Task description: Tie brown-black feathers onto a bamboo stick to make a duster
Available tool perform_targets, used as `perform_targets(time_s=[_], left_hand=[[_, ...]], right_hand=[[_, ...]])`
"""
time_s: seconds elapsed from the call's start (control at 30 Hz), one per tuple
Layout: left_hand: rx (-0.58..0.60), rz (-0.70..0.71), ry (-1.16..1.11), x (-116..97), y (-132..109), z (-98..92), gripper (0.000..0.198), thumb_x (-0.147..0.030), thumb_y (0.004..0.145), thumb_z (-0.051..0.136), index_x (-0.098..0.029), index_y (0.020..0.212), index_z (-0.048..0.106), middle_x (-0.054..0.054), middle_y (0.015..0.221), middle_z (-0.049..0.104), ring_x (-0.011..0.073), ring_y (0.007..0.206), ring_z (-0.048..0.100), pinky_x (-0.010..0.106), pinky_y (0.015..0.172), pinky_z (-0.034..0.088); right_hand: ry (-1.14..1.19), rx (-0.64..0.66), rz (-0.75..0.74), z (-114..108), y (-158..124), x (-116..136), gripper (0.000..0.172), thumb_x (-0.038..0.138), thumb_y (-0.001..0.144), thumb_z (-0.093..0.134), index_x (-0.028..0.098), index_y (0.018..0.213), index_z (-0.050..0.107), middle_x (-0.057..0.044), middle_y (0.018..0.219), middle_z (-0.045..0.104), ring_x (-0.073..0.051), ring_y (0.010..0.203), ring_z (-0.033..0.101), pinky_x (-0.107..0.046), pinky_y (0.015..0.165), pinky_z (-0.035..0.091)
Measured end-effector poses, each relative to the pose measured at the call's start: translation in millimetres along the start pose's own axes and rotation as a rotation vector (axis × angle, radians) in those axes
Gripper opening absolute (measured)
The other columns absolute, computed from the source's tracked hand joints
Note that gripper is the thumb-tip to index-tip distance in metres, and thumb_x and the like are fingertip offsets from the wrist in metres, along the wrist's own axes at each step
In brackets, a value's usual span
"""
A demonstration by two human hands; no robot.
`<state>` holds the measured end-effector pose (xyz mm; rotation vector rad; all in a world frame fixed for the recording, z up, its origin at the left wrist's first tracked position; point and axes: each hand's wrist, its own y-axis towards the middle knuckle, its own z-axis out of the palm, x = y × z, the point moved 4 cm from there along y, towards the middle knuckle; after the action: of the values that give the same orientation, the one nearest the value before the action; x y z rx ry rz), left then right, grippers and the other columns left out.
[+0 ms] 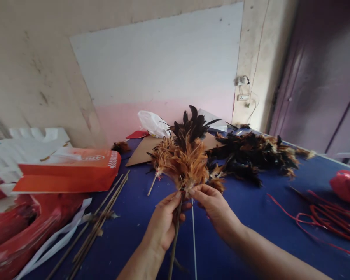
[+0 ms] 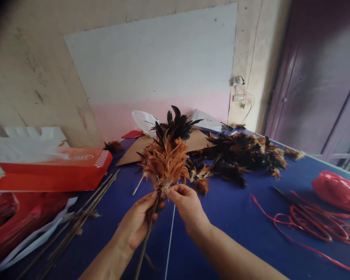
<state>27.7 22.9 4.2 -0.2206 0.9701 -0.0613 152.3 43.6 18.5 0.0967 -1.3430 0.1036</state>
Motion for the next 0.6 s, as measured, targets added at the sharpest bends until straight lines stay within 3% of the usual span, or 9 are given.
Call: perform_targets(time_s=[0.13, 0.3, 0.47, 0.6], left_hand=[[0.017, 0.031, 0.029, 0.7, -0.1, 0.3, 0.008, -0.014, 0.075, 0.062, -0.012, 0.080, 0.069, 0.007, 0.073, 0.071, 0.0108, 0.053, 0.064, 0.012, 0.035, 0.038], [0.031, 0.049, 0.055, 2.1, -0.9, 0.7, 0.007, -0.017, 0.071, 0.067, -0.014, 0.076, 0.069, 0.005, 0.070, 0.070, 0.0113, 0.054, 0.064, 0.013, 0.036, 0.039], [0.052, 0.066, 0.092, 3.0, -2.1, 2.0, 0.009, -0.019, 0.069, 0.069, -0.013, 0.076, 0.070, 0.007, 0.070, 0.070, 0.0105, 0.052, 0.062, 0.014, 0.037, 0.038], [0.067, 0.099, 0.122, 4.4, -1.2, 1.5, 0.013, -0.021, 0.067, 0.070, -0.012, 0.077, 0.070, 0.007, 0.072, 0.070, 0.0092, 0.051, 0.060, 0.014, 0.038, 0.038]], right_hand=[[-0.025, 0.042, -0.106, 0.2, 4.4, -0.7, 0.022, 0.035, 0.060, 0.068, 0.017, 0.059, 0.057, 0.001, 0.062, 0.059, -0.012, 0.062, 0.051, -0.026, 0.067, 0.040], [-0.180, 0.011, -0.169, -4.6, 7.6, -0.6, 0.017, 0.031, 0.062, 0.067, 0.016, 0.062, 0.060, -0.001, 0.064, 0.062, -0.013, 0.065, 0.054, -0.026, 0.067, 0.041], [-0.224, 0.022, -0.133, -5.9, 8.6, 1.9, 0.013, 0.028, 0.062, 0.066, 0.016, 0.061, 0.061, 0.000, 0.062, 0.063, -0.013, 0.062, 0.055, -0.025, 0.063, 0.042], [-0.114, 0.133, -0.124, -1.0, 7.8, 1.9, 0.013, 0.025, 0.064, 0.064, 0.014, 0.071, 0.065, -0.003, 0.071, 0.067, -0.016, 0.070, 0.059, -0.026, 0.068, 0.045]])
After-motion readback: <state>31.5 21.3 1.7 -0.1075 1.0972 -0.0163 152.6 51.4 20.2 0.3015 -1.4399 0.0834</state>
